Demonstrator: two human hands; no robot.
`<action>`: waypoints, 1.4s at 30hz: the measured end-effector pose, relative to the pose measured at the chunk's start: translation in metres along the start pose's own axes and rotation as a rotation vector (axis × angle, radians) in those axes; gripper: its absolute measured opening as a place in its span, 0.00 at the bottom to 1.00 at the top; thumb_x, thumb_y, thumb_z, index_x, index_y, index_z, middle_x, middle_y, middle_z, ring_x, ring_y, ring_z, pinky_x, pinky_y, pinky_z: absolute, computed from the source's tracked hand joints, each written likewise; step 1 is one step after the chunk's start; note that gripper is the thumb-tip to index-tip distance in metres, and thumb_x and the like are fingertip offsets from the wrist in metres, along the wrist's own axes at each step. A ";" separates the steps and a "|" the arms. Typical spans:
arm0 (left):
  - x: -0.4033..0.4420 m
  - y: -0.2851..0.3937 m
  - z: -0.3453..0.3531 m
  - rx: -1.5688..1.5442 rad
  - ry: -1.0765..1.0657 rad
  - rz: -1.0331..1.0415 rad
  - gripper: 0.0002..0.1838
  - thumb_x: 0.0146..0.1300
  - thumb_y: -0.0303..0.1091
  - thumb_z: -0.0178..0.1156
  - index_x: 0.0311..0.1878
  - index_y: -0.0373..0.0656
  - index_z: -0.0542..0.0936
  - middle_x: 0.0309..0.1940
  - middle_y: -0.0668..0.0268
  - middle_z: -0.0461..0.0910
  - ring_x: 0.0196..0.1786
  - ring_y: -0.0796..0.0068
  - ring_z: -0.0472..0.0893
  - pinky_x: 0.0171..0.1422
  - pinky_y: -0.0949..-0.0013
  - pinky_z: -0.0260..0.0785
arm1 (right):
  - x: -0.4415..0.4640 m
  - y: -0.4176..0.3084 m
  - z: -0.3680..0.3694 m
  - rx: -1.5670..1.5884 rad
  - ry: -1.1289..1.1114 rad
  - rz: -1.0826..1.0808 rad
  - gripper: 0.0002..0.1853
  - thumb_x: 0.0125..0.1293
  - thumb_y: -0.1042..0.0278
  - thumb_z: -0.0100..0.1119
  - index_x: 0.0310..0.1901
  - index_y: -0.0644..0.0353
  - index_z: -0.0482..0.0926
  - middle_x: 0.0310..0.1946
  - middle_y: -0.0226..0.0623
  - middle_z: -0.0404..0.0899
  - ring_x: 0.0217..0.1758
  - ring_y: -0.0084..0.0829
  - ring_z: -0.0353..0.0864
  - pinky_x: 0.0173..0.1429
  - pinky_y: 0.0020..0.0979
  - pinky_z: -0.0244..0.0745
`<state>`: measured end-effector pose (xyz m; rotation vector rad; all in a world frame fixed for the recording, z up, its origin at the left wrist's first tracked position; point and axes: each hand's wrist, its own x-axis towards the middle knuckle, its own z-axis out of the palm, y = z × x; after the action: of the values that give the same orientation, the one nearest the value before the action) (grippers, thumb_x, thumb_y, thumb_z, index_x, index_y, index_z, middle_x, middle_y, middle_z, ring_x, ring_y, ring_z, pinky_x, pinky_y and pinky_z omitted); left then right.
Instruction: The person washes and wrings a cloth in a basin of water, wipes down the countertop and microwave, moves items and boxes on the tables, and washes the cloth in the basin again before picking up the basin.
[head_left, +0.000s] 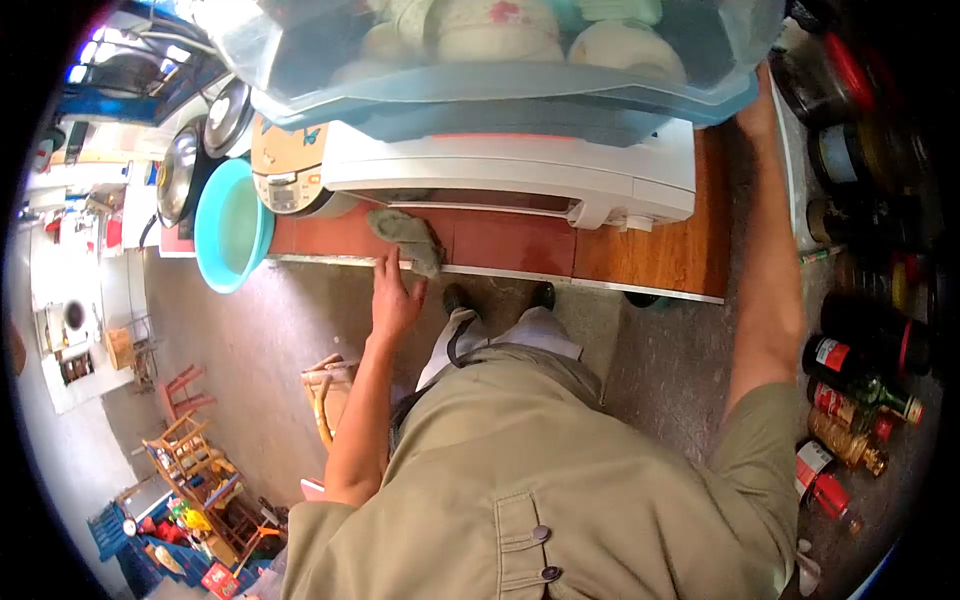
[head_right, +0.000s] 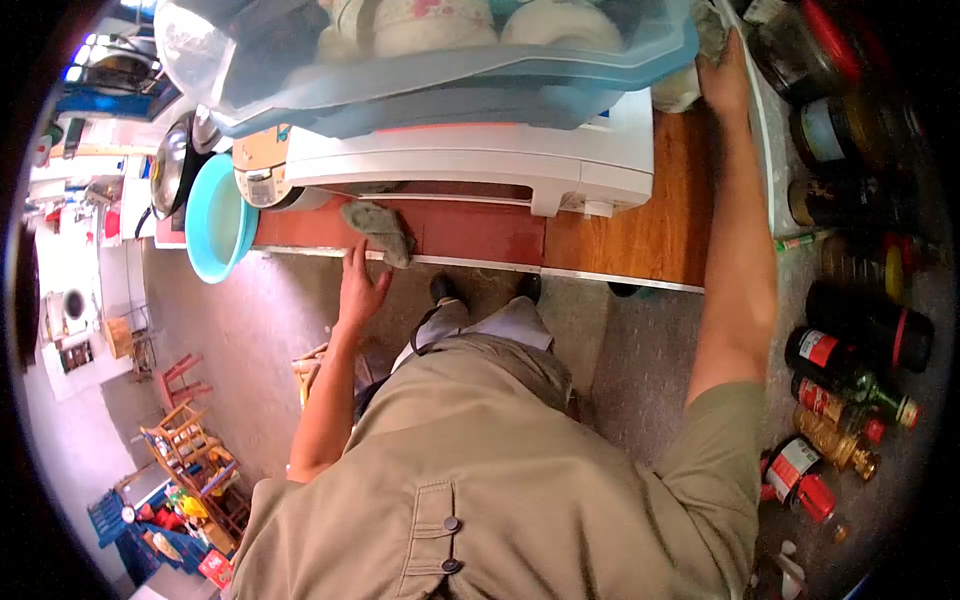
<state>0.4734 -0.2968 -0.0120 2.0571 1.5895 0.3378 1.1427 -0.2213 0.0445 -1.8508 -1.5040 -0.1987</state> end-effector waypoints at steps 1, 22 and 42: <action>0.011 -0.003 0.002 0.123 0.055 0.078 0.40 0.54 0.36 0.66 0.68 0.40 0.59 0.62 0.39 0.62 0.64 0.38 0.64 0.66 0.53 0.61 | -0.024 -0.040 -0.010 0.140 0.059 0.226 0.38 0.63 0.64 0.60 0.71 0.64 0.52 0.69 0.53 0.57 0.72 0.44 0.58 0.72 0.35 0.55; 0.098 -0.012 0.087 0.033 -1.002 0.361 0.26 0.66 0.42 0.55 0.59 0.32 0.72 0.53 0.48 0.76 0.52 0.54 0.77 0.57 0.59 0.67 | -0.460 -0.523 0.030 1.059 0.579 1.450 0.14 0.71 0.62 0.51 0.54 0.57 0.75 0.44 0.32 0.78 0.39 0.20 0.76 0.43 0.24 0.75; -0.273 0.121 -0.013 -0.003 -1.736 1.494 0.15 0.69 0.37 0.48 0.50 0.36 0.73 0.34 0.46 0.80 0.41 0.41 0.79 0.43 0.50 0.70 | -0.573 -0.621 -0.055 0.618 1.704 1.250 0.17 0.74 0.57 0.46 0.39 0.61 0.78 0.32 0.27 0.77 0.35 0.18 0.73 0.41 0.24 0.70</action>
<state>0.4897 -0.5755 0.0945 1.8572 -0.9607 -0.7923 0.4279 -0.6756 0.0457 -1.0277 0.7159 -0.4314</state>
